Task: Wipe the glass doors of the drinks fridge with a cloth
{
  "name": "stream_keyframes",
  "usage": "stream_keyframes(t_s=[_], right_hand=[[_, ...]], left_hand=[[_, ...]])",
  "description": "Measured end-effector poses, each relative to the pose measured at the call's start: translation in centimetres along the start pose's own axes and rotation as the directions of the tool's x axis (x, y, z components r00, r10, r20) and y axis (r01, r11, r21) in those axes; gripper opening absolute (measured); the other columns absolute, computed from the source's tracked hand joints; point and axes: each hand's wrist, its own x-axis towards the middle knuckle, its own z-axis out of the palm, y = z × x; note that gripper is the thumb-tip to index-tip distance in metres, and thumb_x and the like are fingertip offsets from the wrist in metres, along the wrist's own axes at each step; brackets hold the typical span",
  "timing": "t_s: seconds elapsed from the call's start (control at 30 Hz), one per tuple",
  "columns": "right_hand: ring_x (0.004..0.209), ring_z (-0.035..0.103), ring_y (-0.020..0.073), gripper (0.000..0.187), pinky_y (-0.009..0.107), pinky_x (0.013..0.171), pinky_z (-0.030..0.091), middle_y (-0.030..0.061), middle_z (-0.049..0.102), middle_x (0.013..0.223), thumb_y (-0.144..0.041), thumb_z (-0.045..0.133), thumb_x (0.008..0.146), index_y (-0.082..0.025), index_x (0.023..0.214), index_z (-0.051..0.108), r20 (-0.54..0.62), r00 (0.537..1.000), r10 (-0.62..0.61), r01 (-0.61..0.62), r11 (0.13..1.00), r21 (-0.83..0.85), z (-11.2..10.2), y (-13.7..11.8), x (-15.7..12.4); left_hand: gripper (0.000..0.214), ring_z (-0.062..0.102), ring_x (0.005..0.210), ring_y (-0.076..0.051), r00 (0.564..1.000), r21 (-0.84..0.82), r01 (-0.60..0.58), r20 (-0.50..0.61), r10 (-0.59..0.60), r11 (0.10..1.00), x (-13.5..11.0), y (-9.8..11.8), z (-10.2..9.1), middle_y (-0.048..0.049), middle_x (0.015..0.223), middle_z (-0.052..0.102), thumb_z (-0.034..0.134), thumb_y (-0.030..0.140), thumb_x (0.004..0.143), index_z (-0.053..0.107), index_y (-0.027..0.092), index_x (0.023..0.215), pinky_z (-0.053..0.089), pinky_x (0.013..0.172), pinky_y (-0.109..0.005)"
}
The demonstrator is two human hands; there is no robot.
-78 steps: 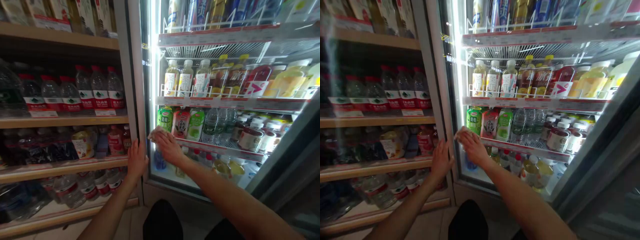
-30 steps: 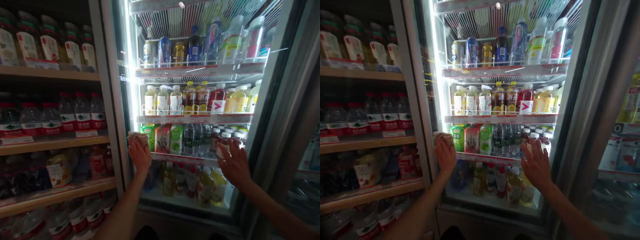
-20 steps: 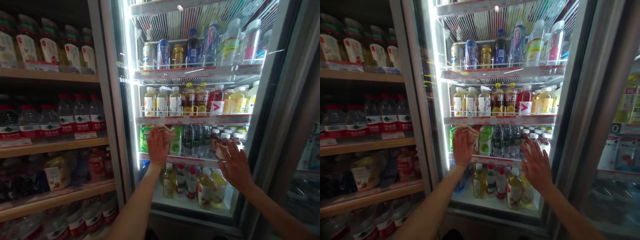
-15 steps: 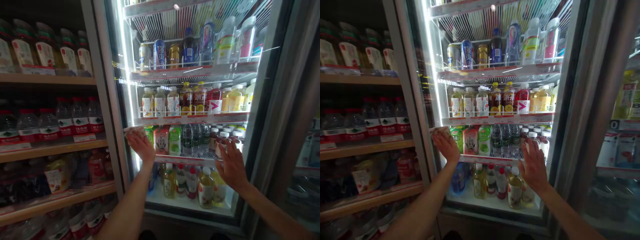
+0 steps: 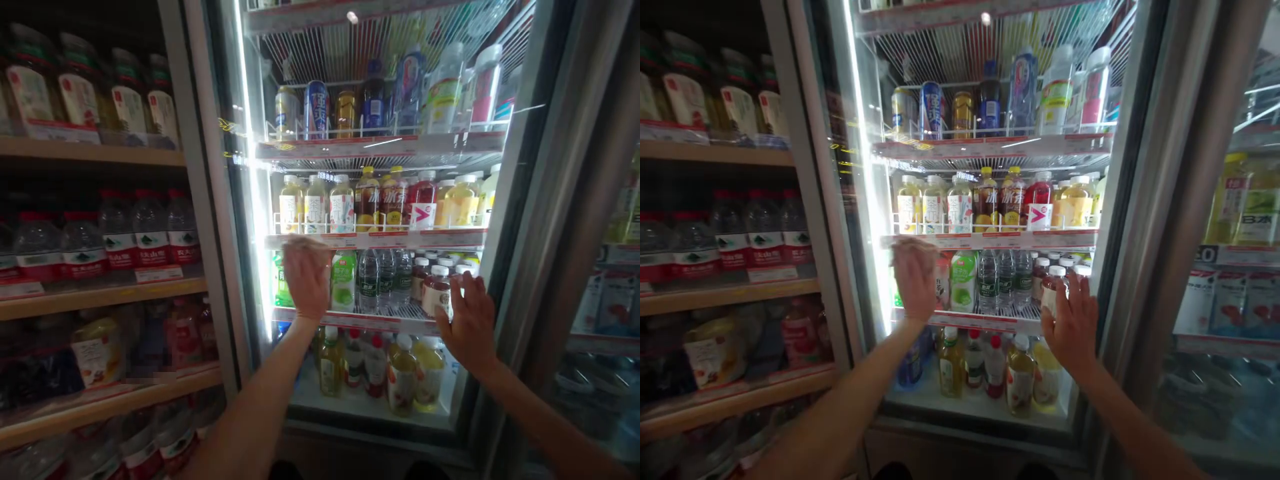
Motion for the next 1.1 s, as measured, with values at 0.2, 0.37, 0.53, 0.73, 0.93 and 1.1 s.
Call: stream_keyframes(t_s=[0.2,0.37,0.53,0.73,0.93,1.1], right_hand=[[0.136,0.025,0.0305,0.067,0.053,0.104,0.028,0.0113,0.024,0.149,-0.03,0.041,0.087,-0.023,0.146,0.011,0.065,0.998,-0.026,0.028,0.999,-0.032,-0.5,0.5,-0.2],[0.136,0.02,0.0346,0.073,0.054,0.101,0.031,0.0171,0.021,0.149,-0.034,0.044,0.085,-0.015,0.146,0.008,0.022,1.0,0.008,-0.008,1.0,-0.028,0.0,-0.5,-0.1],[0.135,0.023,0.0338,0.07,0.056,0.102,0.029,0.0175,0.024,0.148,-0.035,0.042,0.086,-0.015,0.146,0.011,0.048,0.998,0.039,-0.037,0.998,-0.045,-0.1,-0.7,-0.1],[0.136,0.021,0.0322,0.069,0.054,0.106,0.024,0.013,0.019,0.15,-0.033,0.046,0.086,-0.021,0.146,0.014,0.03,0.999,-0.015,0.015,1.0,0.012,-1.2,-0.5,1.2],[0.137,0.02,0.0309,0.065,0.054,0.107,0.022,0.0117,0.022,0.15,-0.027,0.048,0.084,-0.022,0.144,0.02,0.007,0.992,-0.124,0.123,0.988,0.097,-0.4,-3.7,3.5],[0.136,0.022,0.0328,0.058,0.054,0.105,0.025,0.0132,0.023,0.149,-0.03,0.048,0.085,-0.022,0.14,0.031,-0.004,0.999,-0.049,0.049,0.998,0.041,-0.2,-2.1,4.1]], left_hand=[[0.052,0.016,0.139,-0.024,0.995,0.016,-0.079,0.067,0.078,0.997,1.1,-1.3,-0.7,-0.0144,0.147,0.03,0.037,0.033,0.087,0.035,0.014,0.136,0.019,0.112,-0.048],[0.059,0.002,0.14,-0.03,0.998,0.064,0.018,-0.059,-0.014,0.998,1.8,-1.2,-1.0,-0.0218,0.15,0.013,0.036,0.032,0.089,0.023,0.005,0.14,0.015,0.111,-0.054],[0.048,0.016,0.139,-0.024,0.847,-0.083,-0.501,0.156,0.508,0.862,0.8,2.6,0.3,-0.0112,0.145,0.035,0.041,0.031,0.086,0.039,0.019,0.133,0.02,0.112,-0.045],[0.06,0.002,0.14,-0.029,0.98,0.07,0.157,-0.136,-0.146,0.985,4.1,-1.1,-0.4,-0.021,0.151,0.01,0.031,0.033,0.091,0.018,0.004,0.141,0.012,0.112,-0.054],[0.056,0.012,0.14,-0.023,0.864,0.051,-0.494,0.14,0.484,0.868,2.4,2.4,0.2,-0.0103,0.149,0.027,0.038,0.038,0.088,0.028,0.019,0.139,0.019,0.112,-0.046],[0.06,0.016,0.139,-0.028,0.999,0.21,-0.035,-0.007,0.037,0.977,5.1,-1.9,-1.3,-0.0195,0.147,0.026,0.033,0.044,0.089,0.026,0.013,0.14,0.016,0.11,-0.054]])
